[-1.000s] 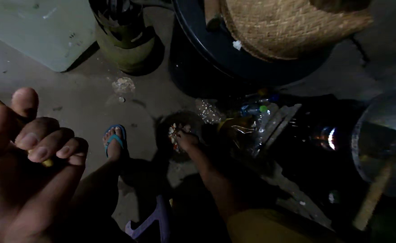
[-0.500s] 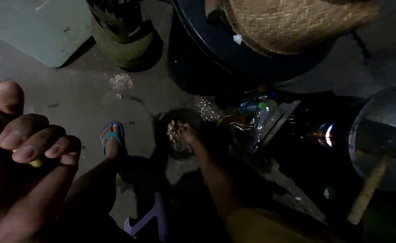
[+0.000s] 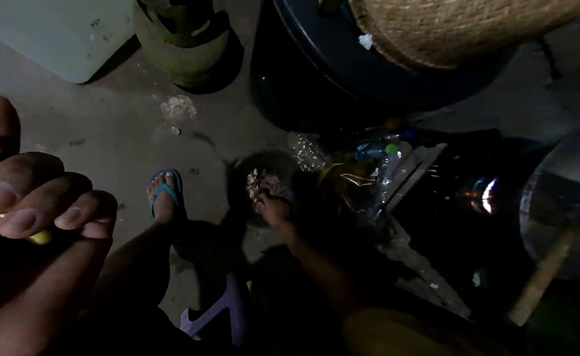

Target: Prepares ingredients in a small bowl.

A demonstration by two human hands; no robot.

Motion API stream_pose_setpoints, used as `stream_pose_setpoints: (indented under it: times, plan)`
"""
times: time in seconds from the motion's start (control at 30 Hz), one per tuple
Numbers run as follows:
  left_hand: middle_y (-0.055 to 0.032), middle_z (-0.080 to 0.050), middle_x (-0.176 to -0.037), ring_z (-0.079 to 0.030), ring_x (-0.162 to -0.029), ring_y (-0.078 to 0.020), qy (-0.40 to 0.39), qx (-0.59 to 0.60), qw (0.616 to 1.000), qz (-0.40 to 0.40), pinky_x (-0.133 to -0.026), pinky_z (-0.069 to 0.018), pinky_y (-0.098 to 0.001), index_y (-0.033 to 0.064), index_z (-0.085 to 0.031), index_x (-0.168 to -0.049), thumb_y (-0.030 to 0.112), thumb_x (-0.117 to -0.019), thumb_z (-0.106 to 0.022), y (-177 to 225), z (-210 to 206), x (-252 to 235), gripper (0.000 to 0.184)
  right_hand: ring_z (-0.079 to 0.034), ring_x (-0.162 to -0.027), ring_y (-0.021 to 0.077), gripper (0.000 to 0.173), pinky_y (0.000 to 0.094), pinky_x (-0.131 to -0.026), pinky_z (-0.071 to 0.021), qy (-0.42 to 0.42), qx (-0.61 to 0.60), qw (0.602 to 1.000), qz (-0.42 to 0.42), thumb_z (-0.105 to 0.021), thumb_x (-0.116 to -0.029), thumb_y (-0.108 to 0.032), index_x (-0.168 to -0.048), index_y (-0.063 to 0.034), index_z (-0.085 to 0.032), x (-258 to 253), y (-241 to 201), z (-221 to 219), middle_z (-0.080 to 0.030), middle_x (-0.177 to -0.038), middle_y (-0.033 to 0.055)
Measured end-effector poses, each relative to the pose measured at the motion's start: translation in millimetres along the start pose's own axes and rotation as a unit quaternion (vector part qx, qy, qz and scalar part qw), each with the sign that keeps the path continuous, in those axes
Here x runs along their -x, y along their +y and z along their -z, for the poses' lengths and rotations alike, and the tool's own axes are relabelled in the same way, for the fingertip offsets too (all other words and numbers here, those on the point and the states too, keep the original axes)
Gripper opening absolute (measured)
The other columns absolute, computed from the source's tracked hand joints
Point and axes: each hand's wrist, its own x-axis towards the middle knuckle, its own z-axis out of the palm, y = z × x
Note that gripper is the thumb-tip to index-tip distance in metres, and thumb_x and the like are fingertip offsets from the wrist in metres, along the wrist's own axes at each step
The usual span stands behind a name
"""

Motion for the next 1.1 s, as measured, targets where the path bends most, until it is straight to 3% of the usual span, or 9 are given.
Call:
stream_pose_setpoints:
  times: [0.17,0.27,0.4,0.5,0.67,0.77,0.83,0.97,1.1]
  plan:
    - [0.0033,-0.052,-0.060,-0.054,-0.049,-0.0027,-0.018,0.001,0.999,0.028,-0.049,-0.0522,-0.0163,0.0078,-0.063,-0.102,0.032,-0.1117,-0.030,-3,-2,-6,0.042,-0.060,-0.128,0.0395,0.043,0.0642,-0.105,-0.0470,-0.030,-0.094,0.995,-0.014,-0.046,-0.1089,-0.036,-0.145,-0.0166,-0.057,-25,4,38,-0.064,-0.137,0.0187]
    - [0.0054,-0.049,-0.059,-0.051,-0.048,-0.0009,0.004,-0.022,1.000,0.004,-0.048,-0.0485,-0.0140,0.0108,-0.060,-0.100,0.034,-0.1122,-0.024,1,0,-8,0.044,-0.054,-0.132,0.0418,0.043,0.0591,-0.111,-0.0411,-0.090,-0.187,0.977,0.040,-0.048,-0.1106,-0.027,-0.141,0.0033,-0.054,-44,7,88,-0.056,-0.142,0.0284]
    - [0.0028,-0.050,-0.060,-0.053,-0.049,-0.0038,-0.012,-0.004,1.000,0.006,-0.049,-0.0514,-0.0171,0.0084,-0.060,-0.102,0.031,-0.1120,-0.022,1,1,-7,0.045,-0.061,-0.128,0.0378,0.046,0.0598,-0.107,-0.0476,0.026,-0.210,0.977,-0.025,-0.044,-0.1101,-0.039,-0.147,-0.0135,-0.053,-30,8,31,-0.063,-0.138,0.0198]
    - [0.0023,-0.050,-0.060,-0.053,-0.049,-0.0041,-0.024,0.001,0.999,0.022,-0.049,-0.0521,-0.0182,0.0076,-0.060,-0.100,0.031,-0.1119,-0.025,3,6,-10,0.043,-0.066,-0.123,0.0333,0.049,0.0547,-0.103,-0.0517,0.031,-0.123,0.989,-0.080,-0.037,-0.1109,-0.043,-0.155,-0.0222,-0.044,-1,-3,-20,-0.067,-0.133,0.0139]
    - [0.0033,-0.051,-0.057,-0.052,-0.046,-0.0019,0.002,-0.017,1.000,0.014,-0.046,-0.0506,-0.0151,0.0078,-0.062,-0.102,0.028,-0.1115,-0.033,-6,-2,-9,0.036,-0.060,-0.129,0.0394,0.046,0.0634,-0.106,-0.0466,0.030,-0.171,0.984,-0.048,-0.042,-0.1101,-0.040,-0.150,-0.0176,-0.051,-37,14,13,-0.063,-0.139,0.0188]
    - [0.0026,-0.054,-0.061,-0.055,-0.050,-0.0018,-0.015,-0.002,1.000,0.013,-0.050,-0.0507,-0.0138,0.0065,-0.063,-0.104,0.022,-0.1102,-0.034,0,7,-9,0.034,-0.055,-0.134,0.0371,0.042,0.0567,-0.112,-0.0425,-0.004,-0.282,0.959,0.018,-0.047,-0.1110,-0.029,-0.142,-0.0023,-0.057,-42,55,31,-0.058,-0.143,0.0230]
    - [0.0011,-0.058,-0.062,-0.058,-0.054,-0.0035,-0.046,0.016,0.999,0.007,-0.056,-0.0522,-0.0137,0.0052,-0.062,-0.088,0.010,-0.1068,-0.037,3,27,-10,0.032,-0.055,-0.132,0.0370,0.041,0.0514,-0.111,-0.0439,0.019,-0.333,0.943,-0.005,-0.045,-0.1117,-0.023,-0.141,0.0038,-0.054,-11,66,19,-0.056,-0.143,0.0264]
    - [0.0001,-0.056,-0.060,-0.058,-0.053,-0.0046,-0.050,0.031,0.998,-0.004,-0.056,-0.0521,-0.0142,0.0042,-0.060,-0.082,0.007,-0.1054,-0.036,-2,23,-6,0.034,-0.061,-0.130,0.0256,0.043,0.0428,-0.111,-0.0474,0.114,-0.277,0.952,-0.064,-0.043,-0.1111,-0.031,-0.146,-0.0089,-0.055,34,48,-42,-0.061,-0.143,0.0140]
    - [0.0010,-0.053,-0.059,-0.055,-0.048,-0.0037,-0.031,0.030,0.999,0.005,-0.048,-0.0516,-0.0164,0.0042,-0.061,-0.109,0.020,-0.1092,-0.035,-7,7,-9,0.030,-0.064,-0.125,0.0344,0.047,0.0567,-0.104,-0.0500,0.046,-0.141,0.985,-0.090,-0.037,-0.1112,-0.040,-0.152,-0.0198,-0.049,-2,0,-8,-0.066,-0.136,0.0148]
